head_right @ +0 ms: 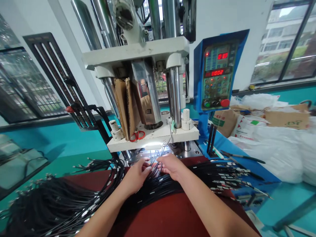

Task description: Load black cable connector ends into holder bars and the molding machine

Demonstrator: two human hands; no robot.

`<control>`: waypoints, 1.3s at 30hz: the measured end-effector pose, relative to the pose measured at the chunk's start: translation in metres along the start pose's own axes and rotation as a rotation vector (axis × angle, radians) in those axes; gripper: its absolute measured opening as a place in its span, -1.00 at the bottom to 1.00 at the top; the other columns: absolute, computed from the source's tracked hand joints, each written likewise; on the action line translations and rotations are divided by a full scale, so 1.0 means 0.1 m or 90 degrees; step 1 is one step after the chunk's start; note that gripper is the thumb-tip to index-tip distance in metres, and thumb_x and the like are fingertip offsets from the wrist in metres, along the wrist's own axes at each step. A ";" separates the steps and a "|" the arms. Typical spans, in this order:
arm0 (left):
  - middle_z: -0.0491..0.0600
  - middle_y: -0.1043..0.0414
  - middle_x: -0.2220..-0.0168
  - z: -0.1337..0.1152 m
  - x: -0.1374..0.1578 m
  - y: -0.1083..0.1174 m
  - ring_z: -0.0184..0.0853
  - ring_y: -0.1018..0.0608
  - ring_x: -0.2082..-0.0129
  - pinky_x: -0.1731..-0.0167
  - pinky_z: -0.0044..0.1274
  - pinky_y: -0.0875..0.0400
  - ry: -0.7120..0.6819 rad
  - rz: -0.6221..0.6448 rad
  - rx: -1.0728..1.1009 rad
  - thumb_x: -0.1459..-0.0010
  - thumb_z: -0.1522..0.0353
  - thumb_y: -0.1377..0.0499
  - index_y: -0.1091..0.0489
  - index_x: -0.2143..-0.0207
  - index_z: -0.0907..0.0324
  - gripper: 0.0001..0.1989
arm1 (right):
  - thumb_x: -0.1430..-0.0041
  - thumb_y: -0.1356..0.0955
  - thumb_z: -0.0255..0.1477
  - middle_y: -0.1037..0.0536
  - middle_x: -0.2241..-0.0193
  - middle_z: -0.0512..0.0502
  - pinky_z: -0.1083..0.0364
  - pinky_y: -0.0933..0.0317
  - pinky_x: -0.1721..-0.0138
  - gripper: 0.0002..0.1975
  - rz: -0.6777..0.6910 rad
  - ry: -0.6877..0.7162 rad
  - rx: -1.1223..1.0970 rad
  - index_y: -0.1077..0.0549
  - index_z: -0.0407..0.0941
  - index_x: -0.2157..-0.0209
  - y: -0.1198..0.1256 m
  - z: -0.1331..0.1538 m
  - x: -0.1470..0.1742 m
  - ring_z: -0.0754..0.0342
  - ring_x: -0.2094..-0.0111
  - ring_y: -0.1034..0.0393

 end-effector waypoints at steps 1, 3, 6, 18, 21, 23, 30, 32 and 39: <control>0.08 -0.49 0.11 -0.01 0.01 0.02 -0.30 -0.53 0.16 0.12 -0.49 -0.37 -0.004 -0.005 0.031 -0.23 0.26 0.00 -0.29 -0.05 0.20 -0.62 | 0.00 -0.36 -0.45 -0.48 0.47 -0.09 0.17 -0.30 0.34 -0.90 0.016 -0.022 -0.055 -0.35 -0.17 0.42 -0.01 -0.03 -0.01 0.15 0.44 -0.39; 0.05 -0.49 0.10 -0.03 0.02 0.06 -0.31 -0.53 0.15 0.11 -0.49 -0.39 -0.006 -0.018 0.092 -0.22 0.24 -0.03 -0.31 -0.02 0.17 -0.64 | -0.01 -0.35 -0.46 -0.49 0.42 -0.13 0.18 -0.31 0.32 -0.89 0.036 -0.048 -0.135 -0.36 -0.18 0.37 -0.02 -0.05 -0.01 0.16 0.42 -0.40; 0.05 -0.49 0.09 -0.08 0.00 0.12 -0.30 -0.54 0.15 0.10 -0.46 -0.41 0.001 -0.023 0.135 -0.21 0.25 -0.05 -0.31 -0.02 0.15 -0.65 | 0.00 -0.34 -0.46 -0.50 0.39 -0.16 0.11 -0.34 0.30 -0.86 0.087 -0.073 -0.231 -0.35 -0.19 0.34 -0.09 -0.07 0.02 0.11 0.41 -0.41; 0.14 -0.42 -0.04 -0.51 0.89 -0.41 -0.17 -0.42 -0.09 -0.10 -0.28 -0.36 -0.436 -0.047 -0.120 -0.18 0.51 0.04 -0.29 -0.08 0.21 -0.59 | 0.09 -0.24 -0.53 -0.34 0.53 -0.03 0.01 -0.37 0.28 -0.90 0.100 -0.020 -0.340 -0.21 -0.11 0.45 -0.51 0.23 0.26 0.07 0.47 -0.36; 0.19 -0.40 -0.05 -0.22 0.55 -0.27 -0.17 -0.44 -0.06 -0.14 -0.27 -0.31 -0.223 0.016 -0.123 -0.20 0.49 0.10 -0.31 -0.05 0.29 -0.61 | 0.11 -0.26 -0.57 -0.37 0.54 -0.04 0.00 -0.35 0.21 -0.91 0.101 -0.008 -0.252 -0.23 -0.12 0.51 -0.41 0.26 0.24 0.09 0.46 -0.36; 0.13 -0.43 -0.02 -0.05 0.36 -0.12 -0.20 -0.46 -0.03 -0.13 -0.32 -0.30 -0.154 0.075 -0.130 -0.28 0.37 0.13 -0.33 -0.03 0.22 -0.62 | 0.09 -0.32 -0.59 -0.43 0.52 -0.06 -0.02 -0.32 0.14 -0.93 0.107 0.004 -0.155 -0.34 -0.15 0.51 -0.21 0.26 0.24 0.07 0.42 -0.38; 0.01 -0.48 0.06 0.14 0.13 0.18 -0.23 -0.50 0.08 0.01 -0.42 -0.33 -0.076 0.195 -0.065 -0.27 0.18 0.06 -0.40 0.07 0.09 -0.65 | -0.10 -0.37 -0.44 -0.60 0.23 -0.10 -0.04 -0.20 0.03 -0.83 0.121 0.167 0.491 -0.59 -0.07 0.26 0.55 0.26 0.30 -0.05 0.21 -0.43; -0.03 -0.50 0.15 0.10 0.12 0.17 -0.27 -0.51 0.19 0.13 -0.48 -0.36 -0.092 0.251 -0.025 -0.20 0.14 -0.04 -0.43 0.12 0.09 -0.68 | -0.16 -0.35 -0.38 -0.58 0.19 -0.09 -0.01 -0.23 0.09 -0.77 0.158 0.216 0.626 -0.57 -0.04 0.15 0.53 0.25 0.34 -0.04 0.21 -0.44; -0.06 -0.44 -0.01 0.12 0.22 0.11 -0.21 -0.43 0.00 -0.04 -0.42 -0.29 -0.061 0.233 0.043 -0.12 0.13 -0.16 -0.41 0.05 0.02 -0.64 | -0.15 -0.38 -0.36 -0.48 0.18 -0.04 0.08 -0.17 0.06 -0.78 0.211 0.269 0.751 -0.55 0.01 0.14 0.36 0.23 0.43 0.03 0.13 -0.36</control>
Point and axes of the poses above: each hand's wrist, its own x-axis away from the middle knuckle, its own y-axis out of the back of the hand, z = x × y, the point moved 4 cm from there along -x, towards the middle knuckle
